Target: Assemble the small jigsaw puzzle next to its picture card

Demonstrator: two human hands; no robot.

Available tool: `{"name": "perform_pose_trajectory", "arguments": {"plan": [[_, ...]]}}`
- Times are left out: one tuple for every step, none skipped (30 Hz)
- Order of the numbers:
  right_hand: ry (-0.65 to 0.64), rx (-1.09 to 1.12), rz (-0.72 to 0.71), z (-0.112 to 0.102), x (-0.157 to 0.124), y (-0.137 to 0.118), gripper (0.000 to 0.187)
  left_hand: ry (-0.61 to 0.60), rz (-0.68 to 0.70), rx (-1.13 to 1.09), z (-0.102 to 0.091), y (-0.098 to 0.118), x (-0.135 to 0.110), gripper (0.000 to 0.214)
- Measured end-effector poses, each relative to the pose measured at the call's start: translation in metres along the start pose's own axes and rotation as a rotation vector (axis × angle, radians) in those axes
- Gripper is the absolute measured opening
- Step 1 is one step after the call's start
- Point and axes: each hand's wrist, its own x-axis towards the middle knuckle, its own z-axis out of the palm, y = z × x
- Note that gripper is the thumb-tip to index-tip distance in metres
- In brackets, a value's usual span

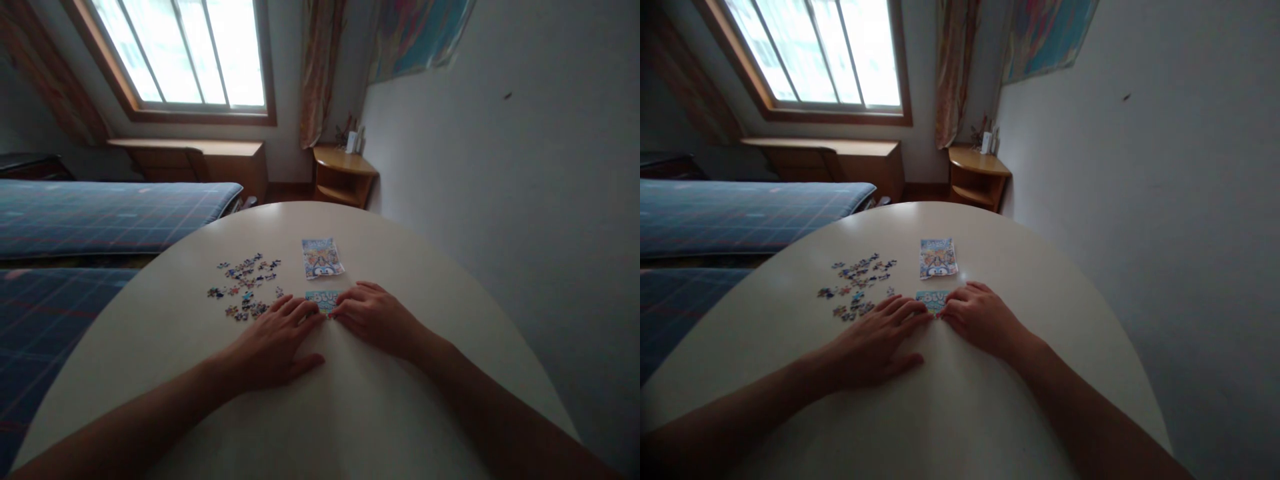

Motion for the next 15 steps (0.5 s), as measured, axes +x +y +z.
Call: {"name": "perform_pose_trajectory", "arguments": {"plan": [[-0.006,0.004,-0.008,-0.0014,-0.0002,0.0004,0.009,0.004,-0.001,-0.001,0.0003,0.0004,0.0003,0.054],[-0.011,0.011,-0.019,-0.0026,-0.0007,0.0011,0.010,0.006,0.000,-0.003,0.0007,0.0005,0.0006,0.054],[-0.014,0.019,-0.034,-0.0036,-0.0015,0.0020,0.011,0.007,0.002,-0.003,0.0012,0.0003,0.0009,0.053],[-0.016,0.024,-0.051,-0.0042,-0.0025,0.0030,0.012,0.009,0.006,-0.003,0.0016,-0.0002,0.0011,0.053],[-0.016,0.024,-0.066,-0.0047,-0.0034,0.0038,0.013,0.010,0.008,-0.002,0.0019,-0.0008,0.0012,0.053],[-0.015,0.020,-0.079,-0.0050,-0.0042,0.0044,0.014,0.011,0.010,0.001,0.0021,-0.0014,0.0012,0.053],[-0.016,0.011,-0.087,-0.0053,-0.0048,0.0046,0.015,0.012,0.013,0.004,0.0022,-0.0020,0.0011,0.054],[-0.019,0.001,-0.092,-0.0055,-0.0051,0.0045,0.016,0.011,0.014,0.007,0.0021,-0.0024,0.0009,0.054],[-0.024,-0.010,-0.095,-0.0059,-0.0051,0.0041,0.017,0.009,0.014,0.009,0.0020,-0.0026,0.0007,0.055],[-0.030,-0.019,-0.096,-0.0064,-0.0050,0.0034,0.017,0.006,0.014,0.011,0.0018,-0.0026,0.0006,0.055],[-0.037,-0.026,-0.095,-0.0071,-0.0047,0.0025,0.017,0.004,0.014,0.012,0.0017,-0.0023,0.0005,0.054],[-0.043,-0.033,-0.093,-0.0078,-0.0044,0.0014,0.017,0.004,0.013,0.012,0.0017,-0.0018,0.0006,0.054],[-0.047,-0.040,-0.090,-0.0085,-0.0041,0.0003,0.017,0.007,0.011,0.011,0.0018,-0.0011,0.0007,0.053],[-0.051,-0.047,-0.089,-0.0091,-0.0038,-0.0010,0.017,0.012,0.008,0.009,0.0021,-0.0003,0.0008,0.053],[-0.055,-0.055,-0.085,-0.0096,-0.0036,-0.0023,0.017,0.021,0.003,0.009,0.0026,0.0007,0.0010,0.053]]}}
